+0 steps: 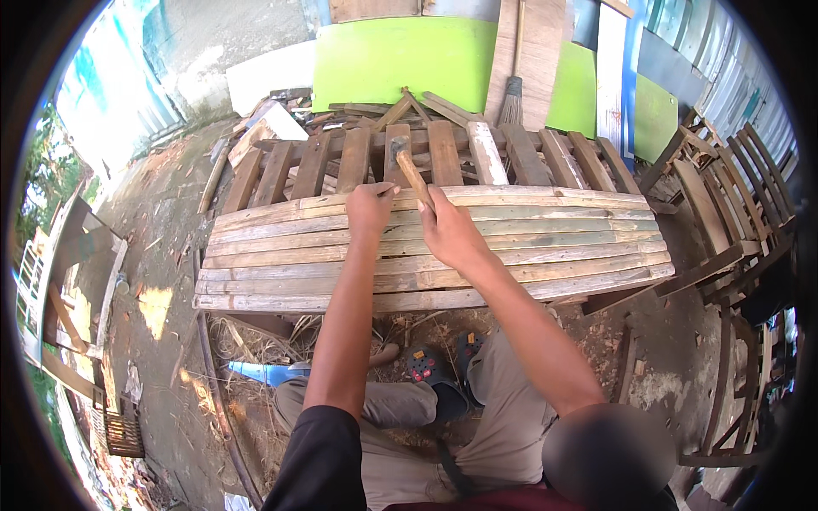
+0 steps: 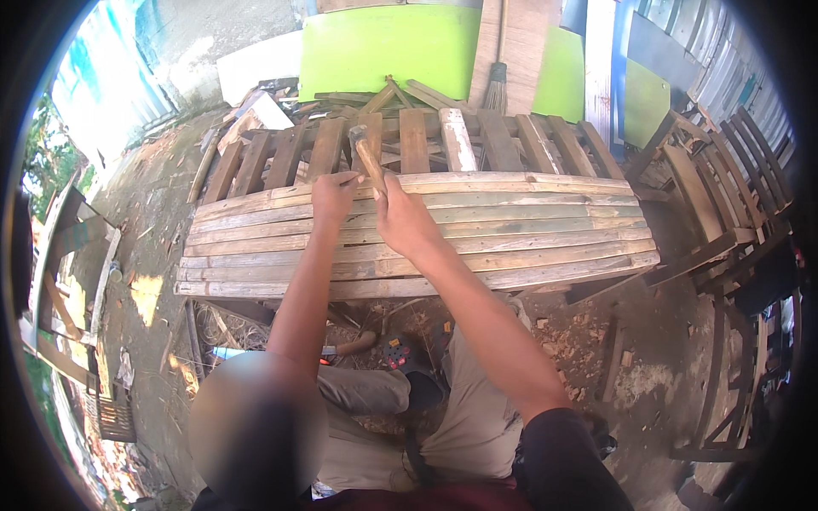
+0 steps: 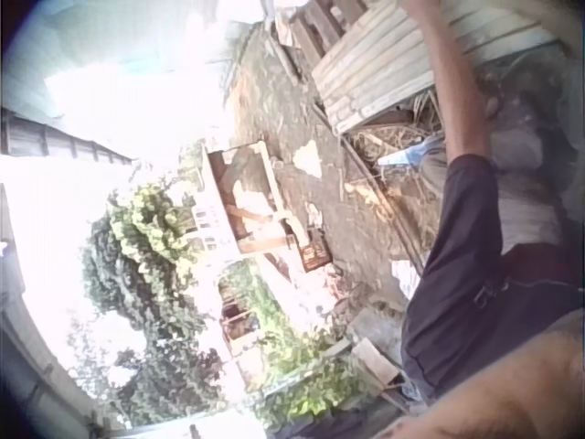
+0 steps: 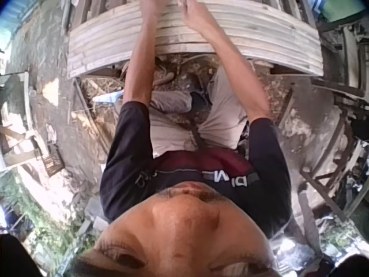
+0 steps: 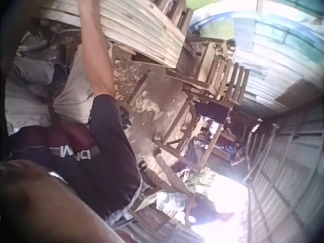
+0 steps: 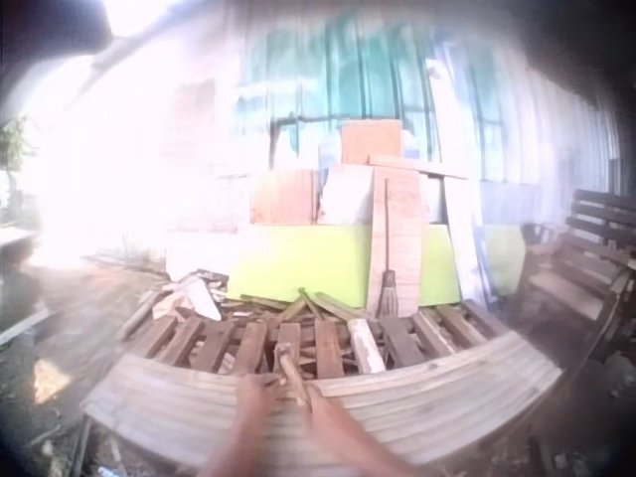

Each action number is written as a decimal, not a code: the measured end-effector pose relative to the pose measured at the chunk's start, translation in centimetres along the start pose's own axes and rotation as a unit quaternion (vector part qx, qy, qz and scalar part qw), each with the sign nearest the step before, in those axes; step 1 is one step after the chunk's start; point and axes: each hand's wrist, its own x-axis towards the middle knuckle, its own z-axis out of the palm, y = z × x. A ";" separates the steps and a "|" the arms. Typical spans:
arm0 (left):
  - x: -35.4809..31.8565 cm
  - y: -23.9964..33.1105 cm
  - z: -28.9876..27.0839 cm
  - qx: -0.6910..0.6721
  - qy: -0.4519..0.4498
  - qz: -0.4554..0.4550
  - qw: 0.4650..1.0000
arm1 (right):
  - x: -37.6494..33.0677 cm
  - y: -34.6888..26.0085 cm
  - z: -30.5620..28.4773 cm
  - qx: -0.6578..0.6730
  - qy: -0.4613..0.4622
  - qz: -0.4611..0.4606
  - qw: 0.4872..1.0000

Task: The person hammers nails into a wooden pallet using a hammer, then uses a metal bar to pry apart sections of the pallet. The person works on the pallet while sitting on the ground.

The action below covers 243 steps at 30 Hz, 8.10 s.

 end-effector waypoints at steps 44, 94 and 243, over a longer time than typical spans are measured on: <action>0.2 0.6 -0.2 0.014 -0.016 0.017 1.000 | 0.6 -0.5 -0.7 -0.009 -0.008 -0.033 0.999; 0.0 0.3 -0.6 -0.066 -0.021 0.027 0.997 | -1.7 -1.6 -1.2 0.349 0.018 0.094 0.932; -27.0 29.8 0.4 -0.421 -0.519 0.070 0.741 | -40.0 13.8 -13.5 -0.095 0.381 0.433 0.811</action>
